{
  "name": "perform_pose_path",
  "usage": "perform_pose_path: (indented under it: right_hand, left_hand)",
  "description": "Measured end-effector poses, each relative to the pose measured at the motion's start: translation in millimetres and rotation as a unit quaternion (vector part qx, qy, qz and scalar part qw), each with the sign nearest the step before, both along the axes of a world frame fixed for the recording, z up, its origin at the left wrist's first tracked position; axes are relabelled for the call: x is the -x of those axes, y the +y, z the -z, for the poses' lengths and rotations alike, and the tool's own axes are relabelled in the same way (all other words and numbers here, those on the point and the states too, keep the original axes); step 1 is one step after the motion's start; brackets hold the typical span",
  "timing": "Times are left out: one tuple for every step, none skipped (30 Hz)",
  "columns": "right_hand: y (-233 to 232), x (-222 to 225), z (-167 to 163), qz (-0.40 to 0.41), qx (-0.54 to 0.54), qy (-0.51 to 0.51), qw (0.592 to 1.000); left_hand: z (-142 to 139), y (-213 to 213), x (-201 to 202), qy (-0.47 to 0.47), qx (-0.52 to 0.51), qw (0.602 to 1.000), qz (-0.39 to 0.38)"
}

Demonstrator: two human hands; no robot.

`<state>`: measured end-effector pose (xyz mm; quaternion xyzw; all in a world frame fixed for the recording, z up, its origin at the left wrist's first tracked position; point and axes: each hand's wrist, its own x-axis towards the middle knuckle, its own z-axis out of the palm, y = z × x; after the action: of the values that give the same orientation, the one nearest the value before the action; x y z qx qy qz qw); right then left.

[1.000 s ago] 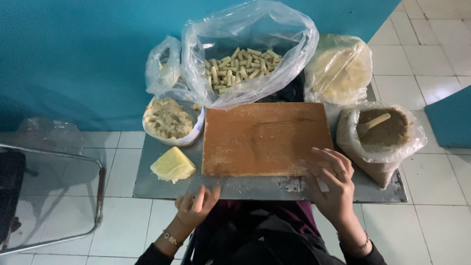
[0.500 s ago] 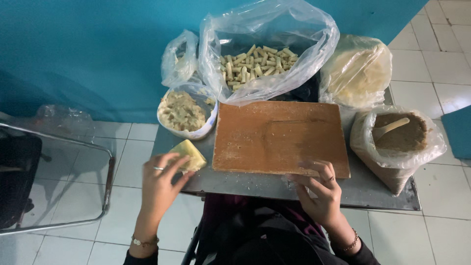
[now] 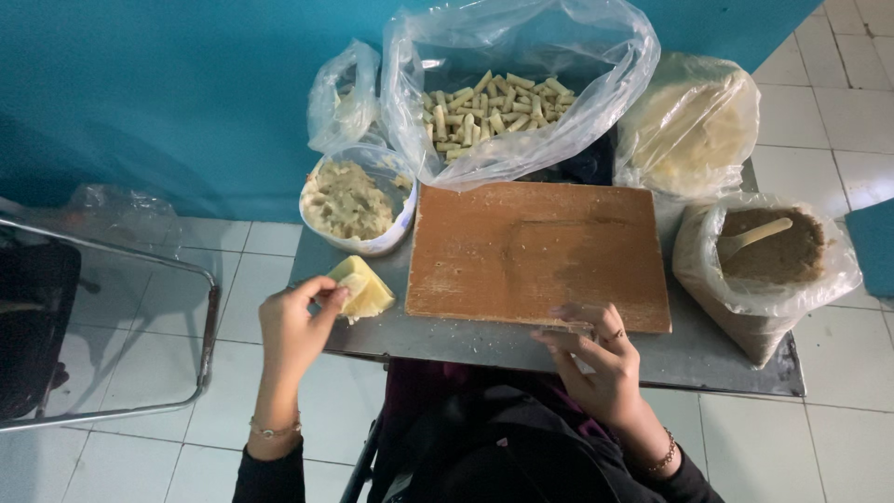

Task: The person folds triangular pastry wrappers on a wooden board, spooning filling from a bowl onto the wrappers and folding them over the filling, then places the folded pastries into a plastic bag. They repeat the folding cycle with several wrappers, occasionally repositioning the stack of unused wrappers.

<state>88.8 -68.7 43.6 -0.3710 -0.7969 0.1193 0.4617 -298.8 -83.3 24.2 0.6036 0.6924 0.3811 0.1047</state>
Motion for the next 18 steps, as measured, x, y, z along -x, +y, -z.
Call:
perform_pose_path:
  right_hand:
    - [0.1,0.2,-0.1,0.002,0.005,-0.007,1.0]
    - [0.2,0.5,-0.5,-0.002,0.001,-0.003,1.0]
    - [0.4,1.1,-1.2,-0.006,-0.004,0.0,1.0]
    - [0.5,1.9,-2.0,-0.01,-0.008,0.004,1.0]
    - [0.6,2.6,-3.2,-0.014,-0.006,0.008,1.0]
    - [0.6,3.5,-4.6,-0.017,-0.003,0.013,1.0]
    - [0.1,5.0,-6.1,-0.021,0.0,0.017,1.0]
    - [-0.6,7.1,-7.3,-0.008,0.006,0.009,1.0]
    - [-1.2,9.2,-8.5,0.005,0.011,0.0,1.0]
    - [-1.7,11.2,-9.3,0.017,0.016,-0.008,1.0]
    - [-2.4,14.3,-9.6,0.01,0.052,0.001,0.999]
    - [-3.1,17.2,-9.4,0.002,0.086,0.01,0.996]
    - [-4.1,18.6,-9.1,-0.006,0.122,0.019,0.992]
    - [-3.1,20.5,-7.9,-0.033,0.165,0.019,0.986]
    - [-1.4,23.5,-5.8,-0.061,0.207,0.02,0.976]
    - [-0.9,25.1,-3.4,-0.089,0.248,0.02,0.964]
    - [-1.6,26.3,-0.6,-0.141,0.318,0.09,0.933]
    - [-3.4,28.6,3.2,-0.189,0.384,0.159,0.89]
  left_hand:
    - [4.2,0.4,5.8,-0.04,0.032,0.999,-0.012]
    - [8.9,1.1,12.6,-0.103,0.032,0.994,-0.003]
    - [13.5,3.2,19.8,-0.165,0.032,0.986,0.006]
    - [18.0,4.7,26.8,-0.227,0.031,0.973,0.015]
    - [21.8,6.0,33.6,-0.288,0.016,0.957,0.013]
    - [24.6,7.6,39.8,-0.348,0.001,0.938,0.012]
    - [26.8,8.0,43.3,-0.406,-0.014,0.914,0.011]
    - [28.1,7.6,45.1,-0.452,-0.032,0.891,-0.02]
    - [27.3,7.1,46.3,-0.497,-0.05,0.865,-0.051]
    - [24.9,5.8,46.4,-0.539,-0.069,0.835,-0.082]
    - [20.9,4.1,45.1,-0.542,-0.1,0.83,-0.089]
    - [16.1,2.1,41.2,-0.544,-0.132,0.823,-0.095]
    - [10.4,-0.5,35.1,-0.546,-0.163,0.815,-0.102]
    - [4.8,-3.7,25.1,-0.484,-0.182,0.85,-0.1]
    - [-0.3,-8.7,10.5,-0.419,-0.201,0.88,-0.098]
    - [-5.6,-13.2,-6.0,-0.351,-0.218,0.905,-0.096]
    - [-10.7,-18.0,-24.7,-0.307,-0.204,0.928,-0.061]
    - [-14.4,-21.6,-48.2,-0.262,-0.188,0.946,-0.026]
